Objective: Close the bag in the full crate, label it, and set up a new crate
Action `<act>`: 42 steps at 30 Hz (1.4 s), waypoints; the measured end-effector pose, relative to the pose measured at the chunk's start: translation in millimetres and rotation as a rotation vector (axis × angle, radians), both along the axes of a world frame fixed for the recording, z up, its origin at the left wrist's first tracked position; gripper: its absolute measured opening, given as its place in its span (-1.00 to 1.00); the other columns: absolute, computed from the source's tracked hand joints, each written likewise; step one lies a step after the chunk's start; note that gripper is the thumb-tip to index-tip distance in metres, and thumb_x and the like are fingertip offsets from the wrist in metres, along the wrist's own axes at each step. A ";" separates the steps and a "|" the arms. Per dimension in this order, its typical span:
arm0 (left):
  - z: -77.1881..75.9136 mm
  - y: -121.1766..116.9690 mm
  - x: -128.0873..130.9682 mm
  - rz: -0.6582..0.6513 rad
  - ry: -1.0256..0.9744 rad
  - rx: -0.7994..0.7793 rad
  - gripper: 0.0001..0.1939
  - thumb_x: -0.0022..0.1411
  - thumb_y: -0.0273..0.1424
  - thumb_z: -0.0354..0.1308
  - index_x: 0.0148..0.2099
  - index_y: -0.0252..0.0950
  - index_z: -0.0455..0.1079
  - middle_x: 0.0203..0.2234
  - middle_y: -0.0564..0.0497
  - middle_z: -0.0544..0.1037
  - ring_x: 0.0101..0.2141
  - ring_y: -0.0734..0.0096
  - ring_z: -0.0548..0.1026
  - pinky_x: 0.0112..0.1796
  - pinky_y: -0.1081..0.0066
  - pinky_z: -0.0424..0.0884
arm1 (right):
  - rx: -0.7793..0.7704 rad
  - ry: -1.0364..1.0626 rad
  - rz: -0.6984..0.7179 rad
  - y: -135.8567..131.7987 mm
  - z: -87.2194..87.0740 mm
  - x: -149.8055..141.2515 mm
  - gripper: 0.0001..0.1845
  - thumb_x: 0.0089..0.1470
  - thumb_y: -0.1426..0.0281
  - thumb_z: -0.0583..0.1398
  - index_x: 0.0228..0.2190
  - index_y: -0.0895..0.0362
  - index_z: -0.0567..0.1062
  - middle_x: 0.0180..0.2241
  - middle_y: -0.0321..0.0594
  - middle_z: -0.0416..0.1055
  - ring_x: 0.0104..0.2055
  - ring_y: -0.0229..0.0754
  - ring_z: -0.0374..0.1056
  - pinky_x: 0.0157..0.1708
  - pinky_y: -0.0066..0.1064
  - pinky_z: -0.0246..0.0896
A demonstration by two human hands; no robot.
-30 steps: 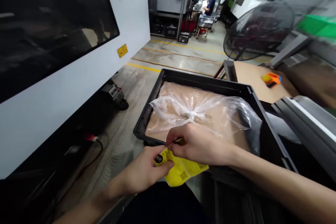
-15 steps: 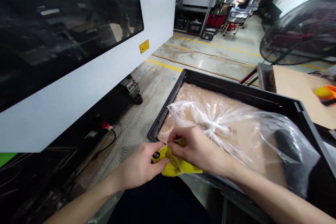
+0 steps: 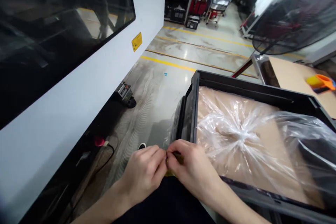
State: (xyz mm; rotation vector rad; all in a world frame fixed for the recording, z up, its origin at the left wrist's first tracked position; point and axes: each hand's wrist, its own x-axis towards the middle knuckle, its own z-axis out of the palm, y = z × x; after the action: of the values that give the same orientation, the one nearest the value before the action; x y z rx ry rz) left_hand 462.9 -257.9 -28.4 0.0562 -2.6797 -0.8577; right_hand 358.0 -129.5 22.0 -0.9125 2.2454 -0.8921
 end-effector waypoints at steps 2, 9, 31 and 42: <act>-12.8 -32.6 3.5 -0.034 0.054 -0.045 -0.79 0.29 -0.49 -0.09 -0.40 -0.26 0.27 -0.54 0.06 0.34 -0.53 0.36 0.32 -0.49 0.31 0.16 | 0.028 -0.062 -0.091 -30.9 -10.6 13.4 -0.78 0.12 0.30 0.08 -0.43 0.10 0.48 -0.45 -0.33 0.43 -0.40 -0.30 0.35 -0.40 -0.48 0.19; -48.3 -93.3 8.8 -0.193 0.194 -0.122 -0.85 0.24 -0.45 -0.01 -0.38 -0.29 0.31 -0.55 0.02 0.32 -0.53 0.29 0.31 -0.52 0.29 0.14 | 0.117 -0.385 -0.359 -78.9 -47.6 42.0 -0.74 0.16 0.22 0.10 -0.39 0.13 0.48 -0.41 -0.32 0.42 -0.34 -0.27 0.29 -0.37 -0.50 0.15; -74.7 -125.1 -34.5 -0.353 -0.686 0.965 -0.64 0.33 -0.17 0.06 -0.07 -0.41 0.33 -0.39 -0.05 0.55 -0.46 0.40 0.51 -0.57 0.54 0.36 | -0.081 -0.407 -0.998 -82.1 -74.3 54.3 -0.46 0.01 -0.06 0.26 -0.24 0.18 0.50 -0.32 -0.17 0.47 -0.29 -0.15 0.34 -0.32 -0.38 0.27; -75.8 -112.0 -21.6 -0.387 -0.376 0.721 -0.74 0.29 -0.50 -0.06 -0.07 -0.31 0.42 -0.22 -0.12 0.56 -0.22 0.25 0.52 -0.16 0.29 0.41 | -0.070 -0.271 -1.136 -86.3 -81.3 64.9 -0.45 0.02 -0.06 0.25 -0.24 0.18 0.47 -0.36 -0.19 0.42 -0.35 -0.19 0.27 -0.39 -0.41 0.21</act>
State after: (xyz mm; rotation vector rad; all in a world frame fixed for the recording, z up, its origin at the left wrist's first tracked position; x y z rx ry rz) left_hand 441.4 -369.9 -104.2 -0.1550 -2.5780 -2.0799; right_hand 422.9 -215.8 -59.3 0.5700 2.3945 -1.4265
